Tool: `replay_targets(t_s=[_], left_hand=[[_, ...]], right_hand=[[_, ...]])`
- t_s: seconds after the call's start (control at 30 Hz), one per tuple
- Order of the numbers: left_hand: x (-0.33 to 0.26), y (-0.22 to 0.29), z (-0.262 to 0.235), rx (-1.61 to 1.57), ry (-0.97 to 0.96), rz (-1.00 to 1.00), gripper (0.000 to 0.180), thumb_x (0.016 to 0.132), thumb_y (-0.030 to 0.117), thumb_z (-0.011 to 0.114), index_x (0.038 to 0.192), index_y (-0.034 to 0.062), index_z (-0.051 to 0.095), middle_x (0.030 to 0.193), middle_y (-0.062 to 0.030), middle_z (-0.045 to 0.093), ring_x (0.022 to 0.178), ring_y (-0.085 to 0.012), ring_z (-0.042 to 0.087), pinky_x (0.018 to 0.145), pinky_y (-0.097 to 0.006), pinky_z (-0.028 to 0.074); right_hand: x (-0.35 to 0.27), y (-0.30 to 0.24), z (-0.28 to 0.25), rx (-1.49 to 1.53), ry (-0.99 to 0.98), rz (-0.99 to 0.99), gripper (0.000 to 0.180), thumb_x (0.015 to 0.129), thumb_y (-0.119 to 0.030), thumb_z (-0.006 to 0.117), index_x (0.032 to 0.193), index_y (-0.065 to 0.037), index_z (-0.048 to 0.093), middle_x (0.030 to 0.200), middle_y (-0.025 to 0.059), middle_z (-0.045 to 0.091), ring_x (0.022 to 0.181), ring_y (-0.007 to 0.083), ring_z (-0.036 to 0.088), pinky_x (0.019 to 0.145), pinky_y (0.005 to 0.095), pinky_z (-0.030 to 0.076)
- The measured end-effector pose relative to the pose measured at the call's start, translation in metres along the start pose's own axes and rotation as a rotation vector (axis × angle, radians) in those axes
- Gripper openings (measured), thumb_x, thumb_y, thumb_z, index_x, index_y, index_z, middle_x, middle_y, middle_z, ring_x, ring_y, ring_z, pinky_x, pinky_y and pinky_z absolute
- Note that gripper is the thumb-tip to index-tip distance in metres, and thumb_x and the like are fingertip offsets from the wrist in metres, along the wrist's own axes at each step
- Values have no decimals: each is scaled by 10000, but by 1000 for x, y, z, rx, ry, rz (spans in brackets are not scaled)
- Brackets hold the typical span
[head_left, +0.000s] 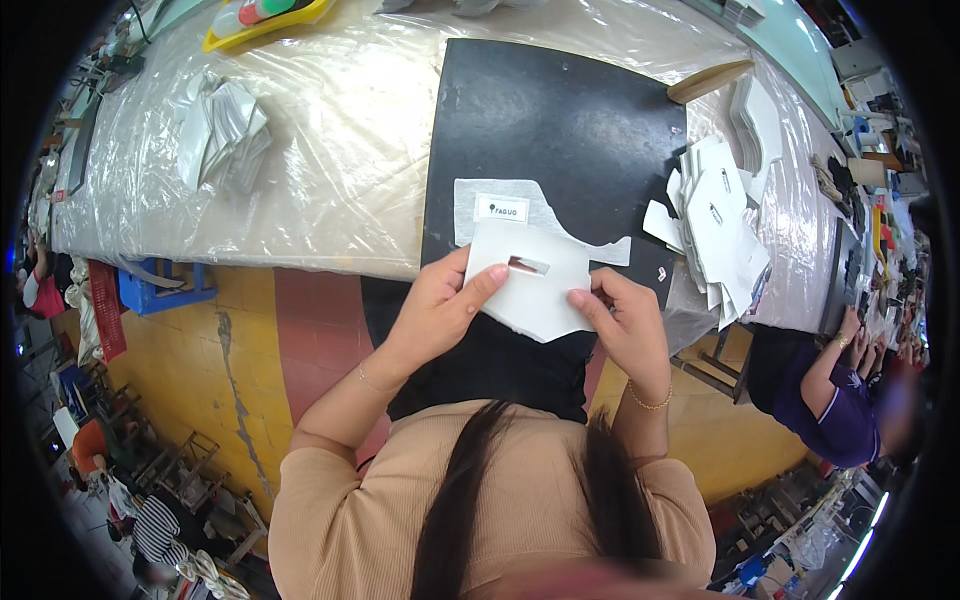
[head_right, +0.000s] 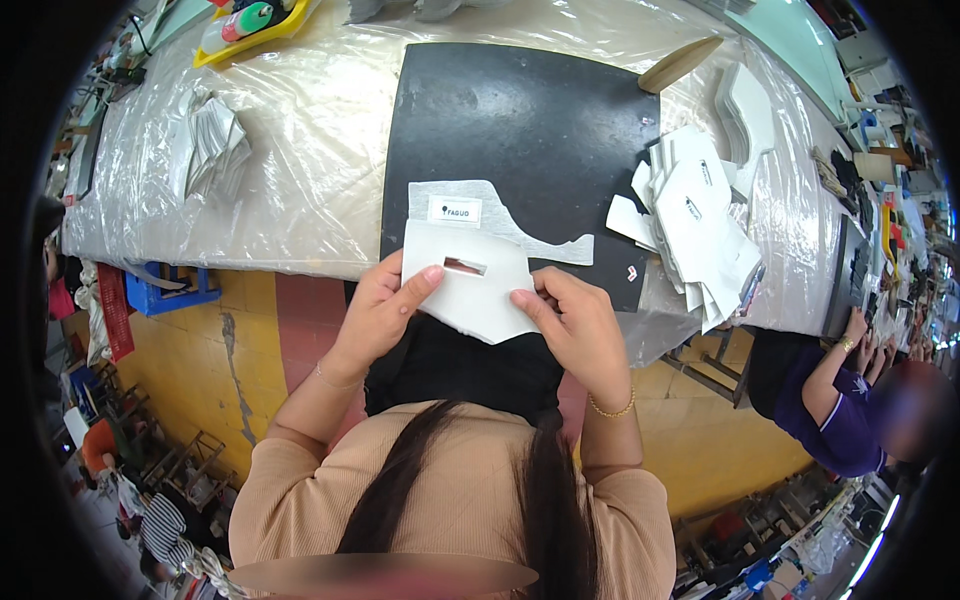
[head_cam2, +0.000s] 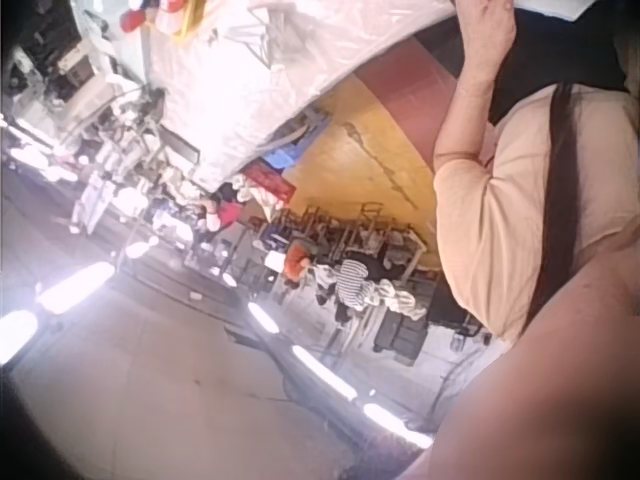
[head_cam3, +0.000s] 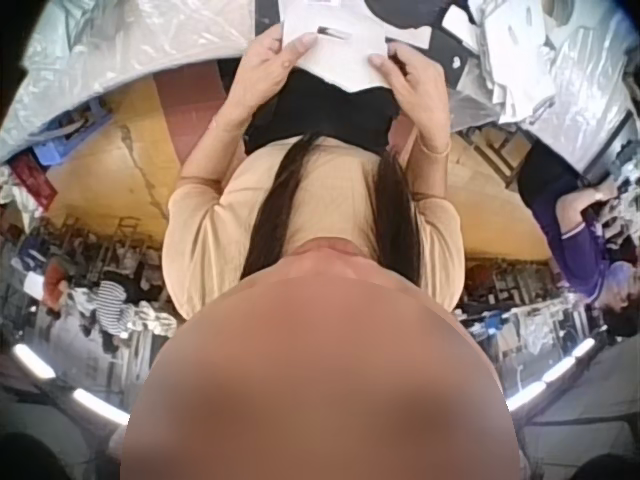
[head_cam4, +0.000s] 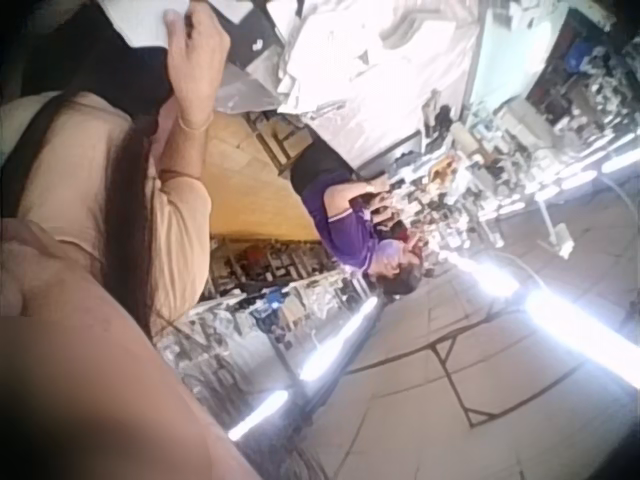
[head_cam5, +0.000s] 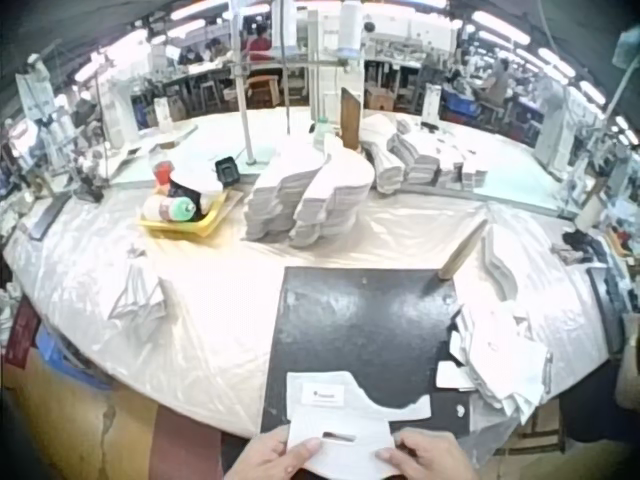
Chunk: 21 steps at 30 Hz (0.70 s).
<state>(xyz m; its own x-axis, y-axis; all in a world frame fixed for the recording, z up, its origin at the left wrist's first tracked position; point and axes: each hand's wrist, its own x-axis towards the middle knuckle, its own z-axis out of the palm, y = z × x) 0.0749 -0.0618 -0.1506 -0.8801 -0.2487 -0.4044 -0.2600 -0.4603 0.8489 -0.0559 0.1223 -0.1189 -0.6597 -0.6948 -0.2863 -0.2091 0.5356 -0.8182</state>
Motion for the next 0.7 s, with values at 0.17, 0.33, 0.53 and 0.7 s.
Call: replay_targets(t_s=[0.17, 0.33, 0.53, 0.7], left_hand=[[19, 18, -19, 230, 113, -82, 255, 975, 189, 629, 1032, -60, 644, 890, -109, 697, 750, -130, 690, 608, -221, 563], [29, 22, -30, 360, 186, -157, 228, 954, 186, 655, 886, -29, 620, 737, -94, 682, 629, -135, 695, 541, -200, 525], [39, 14, -35, 433, 223, -219, 232, 937, 182, 676, 831, -9, 598, 706, -86, 675, 601, -125, 686, 511, -201, 510], [42, 13, -36, 388, 243, -264, 239, 934, 183, 679, 822, -11, 593, 694, -91, 674, 589, -131, 684, 499, -209, 512]], right_hand=[[21, -8, 0, -50, 123, -9, 220, 878, -203, 716, 925, 4, 658, 760, 149, 664, 655, 268, 652, 604, 330, 487], [47, -14, 7, -199, 151, -67, 239, 881, -214, 705, 870, 8, 616, 800, 171, 672, 719, 327, 667, 632, 368, 498], [62, -4, 17, -251, 92, -6, 231, 880, -188, 693, 837, 16, 595, 821, 182, 665, 713, 344, 653, 634, 384, 497], [65, 2, 20, -225, 113, -1, 228, 867, -176, 706, 832, 18, 592, 806, 170, 652, 689, 338, 641, 614, 385, 489]])
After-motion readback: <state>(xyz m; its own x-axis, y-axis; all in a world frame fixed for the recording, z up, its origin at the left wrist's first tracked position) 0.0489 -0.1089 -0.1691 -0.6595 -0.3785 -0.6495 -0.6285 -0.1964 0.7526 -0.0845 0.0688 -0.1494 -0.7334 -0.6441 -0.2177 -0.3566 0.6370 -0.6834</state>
